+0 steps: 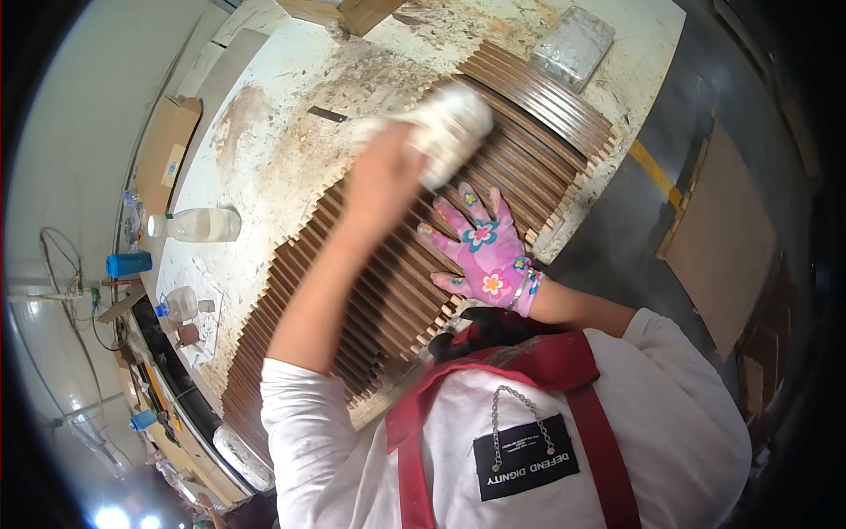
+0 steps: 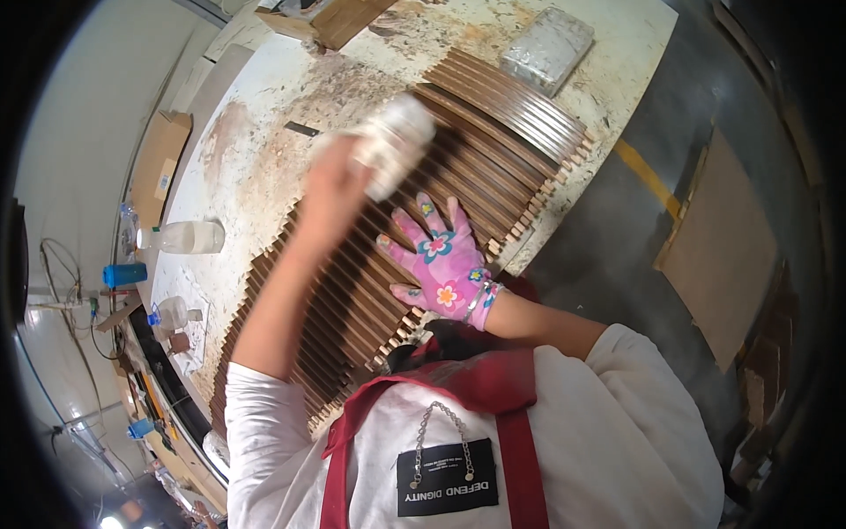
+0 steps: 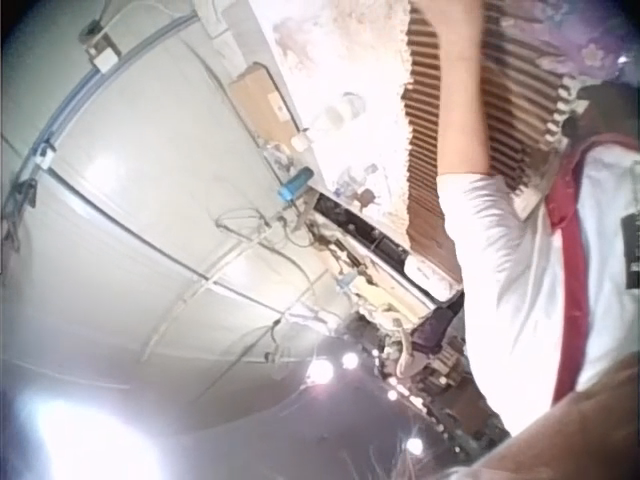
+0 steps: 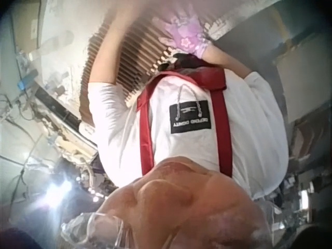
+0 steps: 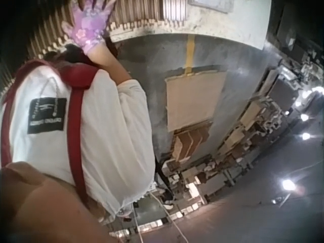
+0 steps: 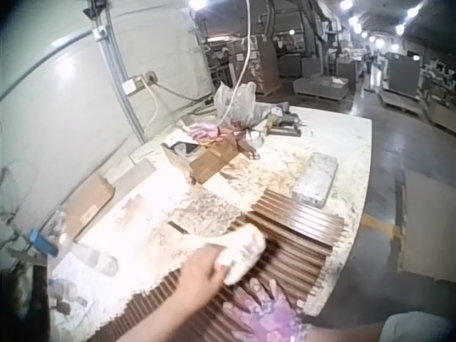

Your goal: The person scrubs a large wooden slatted panel with a small abrasive block, then wipes the surface with a white cloth. They repeat this process across the panel, occasionally lifting and repositioning the wood to access different areas.

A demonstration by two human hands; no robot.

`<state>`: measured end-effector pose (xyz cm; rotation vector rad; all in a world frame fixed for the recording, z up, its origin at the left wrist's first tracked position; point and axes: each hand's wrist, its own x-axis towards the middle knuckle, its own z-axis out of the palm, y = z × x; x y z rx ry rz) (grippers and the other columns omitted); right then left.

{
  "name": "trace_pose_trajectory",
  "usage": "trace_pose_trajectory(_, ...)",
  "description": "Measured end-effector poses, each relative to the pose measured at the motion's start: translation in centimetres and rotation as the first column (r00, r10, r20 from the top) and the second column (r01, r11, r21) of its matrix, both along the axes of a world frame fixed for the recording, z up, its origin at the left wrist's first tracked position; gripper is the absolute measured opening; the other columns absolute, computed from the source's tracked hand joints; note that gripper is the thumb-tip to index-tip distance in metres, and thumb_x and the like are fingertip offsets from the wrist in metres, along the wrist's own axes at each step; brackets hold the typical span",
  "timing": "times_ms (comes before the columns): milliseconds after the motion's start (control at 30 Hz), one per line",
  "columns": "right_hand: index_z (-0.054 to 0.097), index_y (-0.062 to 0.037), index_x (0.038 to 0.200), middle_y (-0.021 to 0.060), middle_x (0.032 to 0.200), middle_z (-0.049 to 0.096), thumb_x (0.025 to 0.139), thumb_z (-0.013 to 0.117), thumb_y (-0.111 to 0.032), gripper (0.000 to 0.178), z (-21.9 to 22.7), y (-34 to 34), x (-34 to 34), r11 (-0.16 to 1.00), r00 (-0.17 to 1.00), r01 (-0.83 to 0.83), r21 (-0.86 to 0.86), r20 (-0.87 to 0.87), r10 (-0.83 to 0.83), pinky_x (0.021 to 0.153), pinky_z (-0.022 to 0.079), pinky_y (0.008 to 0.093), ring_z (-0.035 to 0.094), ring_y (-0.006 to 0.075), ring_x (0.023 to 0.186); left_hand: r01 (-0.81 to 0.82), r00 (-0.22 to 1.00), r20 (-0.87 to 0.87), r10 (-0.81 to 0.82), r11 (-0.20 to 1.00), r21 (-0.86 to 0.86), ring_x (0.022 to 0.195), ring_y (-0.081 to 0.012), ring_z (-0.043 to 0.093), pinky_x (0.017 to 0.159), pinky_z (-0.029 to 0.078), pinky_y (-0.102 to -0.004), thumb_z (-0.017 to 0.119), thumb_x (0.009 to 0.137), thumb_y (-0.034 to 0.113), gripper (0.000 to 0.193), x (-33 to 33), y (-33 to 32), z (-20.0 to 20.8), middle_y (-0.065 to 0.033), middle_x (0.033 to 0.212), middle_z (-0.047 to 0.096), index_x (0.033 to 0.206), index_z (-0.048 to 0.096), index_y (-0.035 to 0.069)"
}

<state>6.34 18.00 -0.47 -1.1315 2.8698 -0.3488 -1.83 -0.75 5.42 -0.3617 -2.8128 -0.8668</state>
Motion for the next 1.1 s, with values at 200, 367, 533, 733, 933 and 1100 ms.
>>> trace_pose_trajectory(200, 0.049, -0.0298, 0.144, 0.0122, 0.158, 0.034, 0.090, 0.045, -0.065, 0.065, 0.2, 0.0, 0.1, 1.000, 1.000, -0.001, 0.009, 0.005, 0.001, 0.115, 0.004, 0.0654, 0.021, 0.0448, 0.146, 0.058, 0.986, -0.118, -0.115, 0.912, -0.406, 0.129, -0.0337, 0.046, 0.106, 0.036, -0.0538, 0.060, 0.093, 0.026, 0.043, -0.6, 0.0, -6.1, -0.0161, 0.137, 0.051, 0.131, 0.054, 0.007)
trace_pose_trajectory(367, 0.043, -0.0302, 0.149, 0.0117, 0.160, 0.028, 0.090, 0.044, -0.067, 0.069, 1.4, 0.1, -0.2, 0.999, 0.998, -0.042, 0.009, 0.040, 0.042, 0.115, 0.001, 0.0648, 0.017, 0.0438, 0.148, -0.509, 0.855, 0.193, 0.481, 0.850, 0.136, 0.081, -0.0218, 0.063, 0.076, 0.051, -0.0359, 0.052, 0.100, 0.021, 0.031, -7.2, -8.2, -2.8, -0.0126, 0.095, 0.067, 0.122, 0.061, 0.002)
trace_pose_trajectory(533, 0.028, -0.0132, 0.155, 0.0168, 0.163, 0.020, 0.086, 0.042, -0.077, 0.095, 4.3, 4.7, -4.7, 0.980, 0.983, 0.172, -0.096, -0.051, -0.177, 0.119, 0.004, 0.0574, 0.010, 0.0379, 0.151, -0.094, 0.983, -0.144, 0.112, 0.988, 0.126, 0.095, -0.0318, 0.062, 0.088, 0.048, -0.0408, 0.060, 0.093, 0.015, 0.027, -6.2, -0.4, 0.8, -0.0156, 0.107, 0.065, 0.116, 0.063, 0.002)
trace_pose_trajectory(733, 0.034, -0.0062, 0.151, 0.0187, 0.158, 0.030, 0.083, 0.047, -0.078, 0.100, 0.8, 7.1, -7.8, 0.948, 0.950, 0.310, 0.073, -0.071, -0.305, 0.118, 0.011, 0.0557, 0.025, 0.0364, 0.147, 0.181, 0.958, -0.176, -0.225, 0.954, -0.238, 0.127, -0.0302, 0.051, 0.108, 0.035, -0.0492, 0.057, 0.097, 0.031, 0.037, -5.8, 8.0, -5.8, -0.0118, 0.132, 0.059, 0.128, 0.059, 0.011)
trace_pose_trajectory(933, 0.029, -0.0049, 0.153, 0.0220, 0.157, 0.031, 0.087, 0.049, -0.072, 0.097, 1.6, 6.8, -7.6, 0.962, 0.964, 0.264, 0.067, 0.001, -0.264, 0.118, 0.018, 0.0534, 0.029, 0.0375, 0.145, -0.374, 0.918, 0.162, 0.361, 0.926, 0.058, 0.095, -0.0307, 0.065, 0.086, 0.050, -0.0422, 0.048, 0.100, 0.027, 0.034, -12.6, -1.6, -6.2, -0.0184, 0.099, 0.069, 0.119, 0.062, 0.003)
trace_pose_trajectory(1100, 0.020, -0.0001, 0.155, 0.0226, 0.159, 0.024, 0.095, 0.062, -0.046, 0.086, 3.0, 8.8, -11.5, 0.505, 0.851, 0.429, -0.749, 0.522, 0.052, 0.120, 0.023, 0.0424, 0.024, 0.0330, 0.148, -0.381, 0.908, 0.418, 0.038, 0.489, 0.784, 0.094, -0.0206, 0.067, 0.086, 0.055, -0.0350, 0.046, 0.103, 0.034, 0.046, -7.5, 1.2, 3.9, -0.0178, 0.120, 0.064, 0.135, 0.050, 0.000)
